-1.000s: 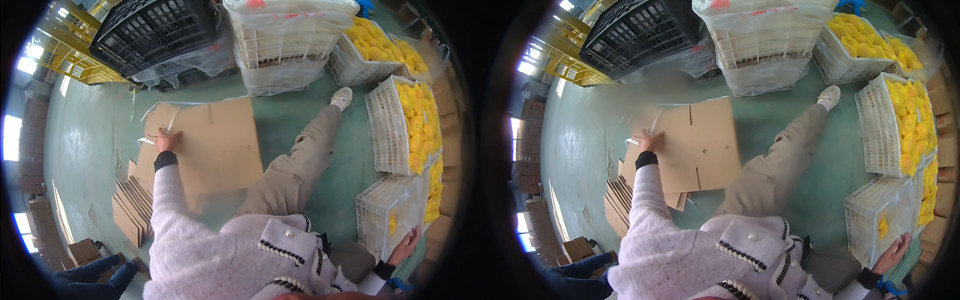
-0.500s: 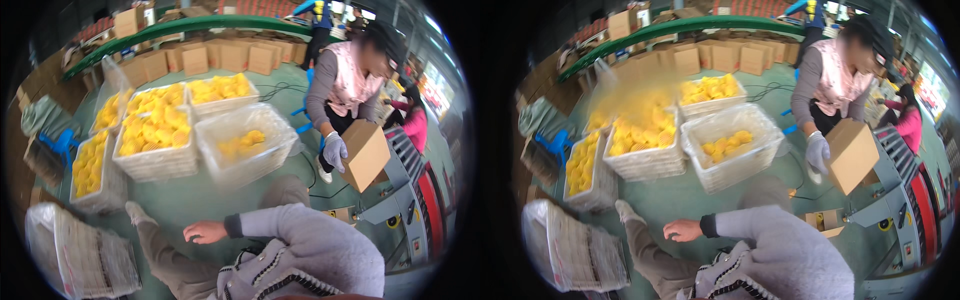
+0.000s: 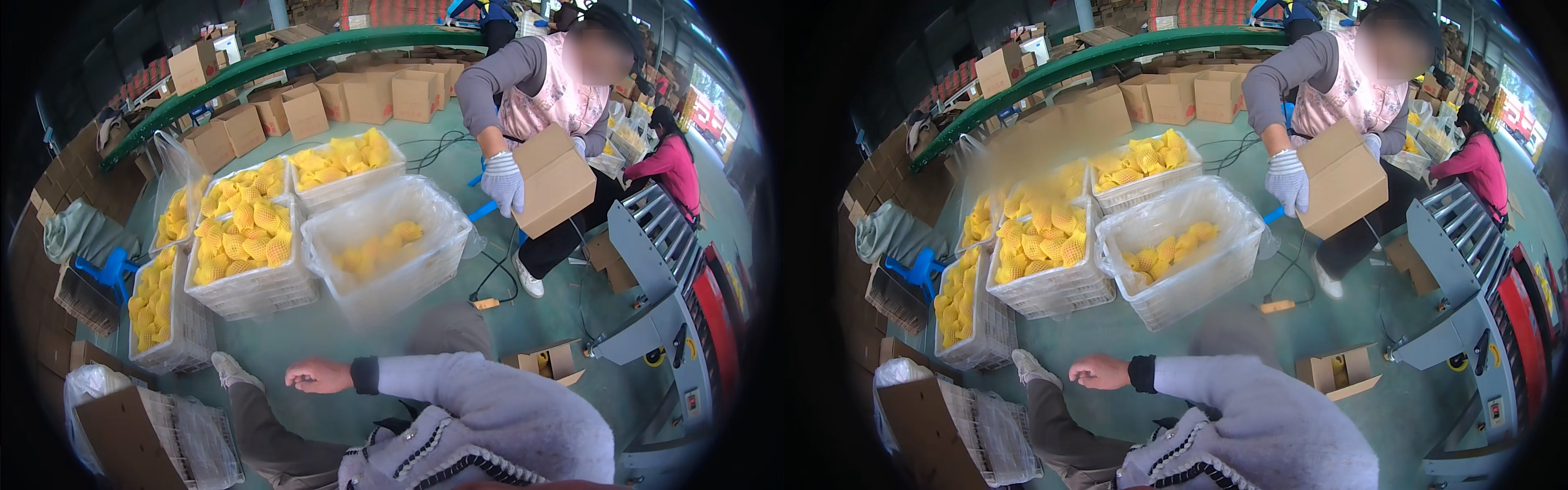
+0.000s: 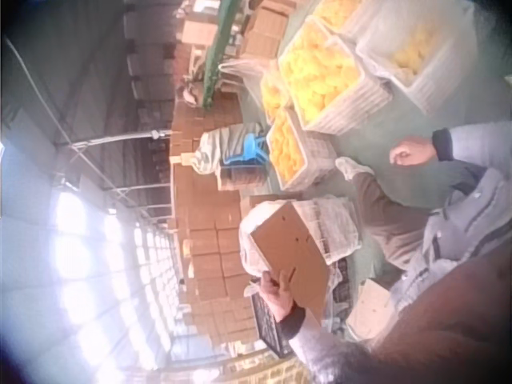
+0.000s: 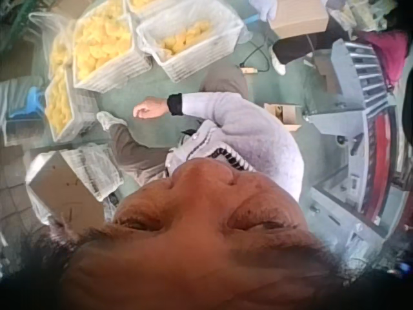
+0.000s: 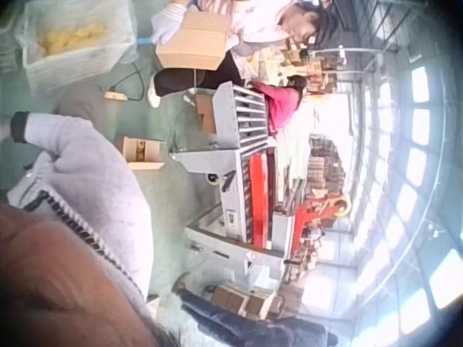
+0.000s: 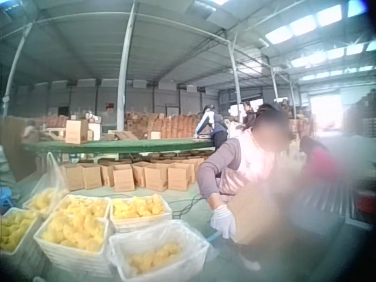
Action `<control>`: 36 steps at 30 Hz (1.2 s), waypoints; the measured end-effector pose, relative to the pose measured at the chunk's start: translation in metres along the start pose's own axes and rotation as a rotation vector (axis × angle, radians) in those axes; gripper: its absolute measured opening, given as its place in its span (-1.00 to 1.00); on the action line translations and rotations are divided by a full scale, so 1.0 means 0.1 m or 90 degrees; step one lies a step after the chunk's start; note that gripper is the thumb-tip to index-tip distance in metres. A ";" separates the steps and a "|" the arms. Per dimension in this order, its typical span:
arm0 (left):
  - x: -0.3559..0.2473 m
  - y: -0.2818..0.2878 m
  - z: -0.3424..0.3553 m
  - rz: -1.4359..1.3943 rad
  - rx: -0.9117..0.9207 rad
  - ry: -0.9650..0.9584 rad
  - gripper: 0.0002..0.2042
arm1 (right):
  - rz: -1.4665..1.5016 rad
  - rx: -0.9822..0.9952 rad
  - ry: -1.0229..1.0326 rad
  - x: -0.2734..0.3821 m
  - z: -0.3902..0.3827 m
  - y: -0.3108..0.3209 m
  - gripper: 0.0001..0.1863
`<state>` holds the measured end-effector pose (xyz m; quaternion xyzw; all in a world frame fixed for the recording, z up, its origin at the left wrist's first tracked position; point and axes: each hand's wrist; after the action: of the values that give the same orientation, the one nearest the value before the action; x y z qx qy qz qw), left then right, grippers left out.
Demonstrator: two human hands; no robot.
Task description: The person sits on the floor and repeatedly picks yellow foam-wrapped fruits from white plastic crates, places them into small cardboard boxes, closes the boxes, and hands them to a coworker. The process is repeated continuously.
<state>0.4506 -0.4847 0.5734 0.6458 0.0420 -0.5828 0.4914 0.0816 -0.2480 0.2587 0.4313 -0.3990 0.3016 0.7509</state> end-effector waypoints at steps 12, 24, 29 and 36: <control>0.02 -3.48 1.63 0.132 0.107 -0.344 -0.84 | 0.281 -0.013 -0.140 -0.04 -0.02 -0.07 0.03; 1.59 -4.69 1.80 -0.268 0.334 0.343 -0.88 | 0.091 -0.121 -0.211 -0.55 0.06 -0.35 -0.15; 2.35 -5.04 1.35 -0.370 0.318 0.276 -0.71 | -0.079 -0.101 -0.495 -1.09 -0.09 -0.80 -0.06; 2.12 -5.11 1.34 -0.234 0.393 0.289 -0.48 | -0.188 -0.123 -0.337 -0.34 0.09 -0.24 -0.32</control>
<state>0.1021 -0.4237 0.1276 0.8565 0.0872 -0.4889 0.1408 0.0806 -0.2699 0.2225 0.4747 -0.5406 0.0272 0.6940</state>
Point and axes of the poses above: each hand's wrist, its own z-axis towards the middle knuckle, its own y-axis out of the back of the hand, x = y × z, and after that the axes turned 8 degrees about -z, right-handed
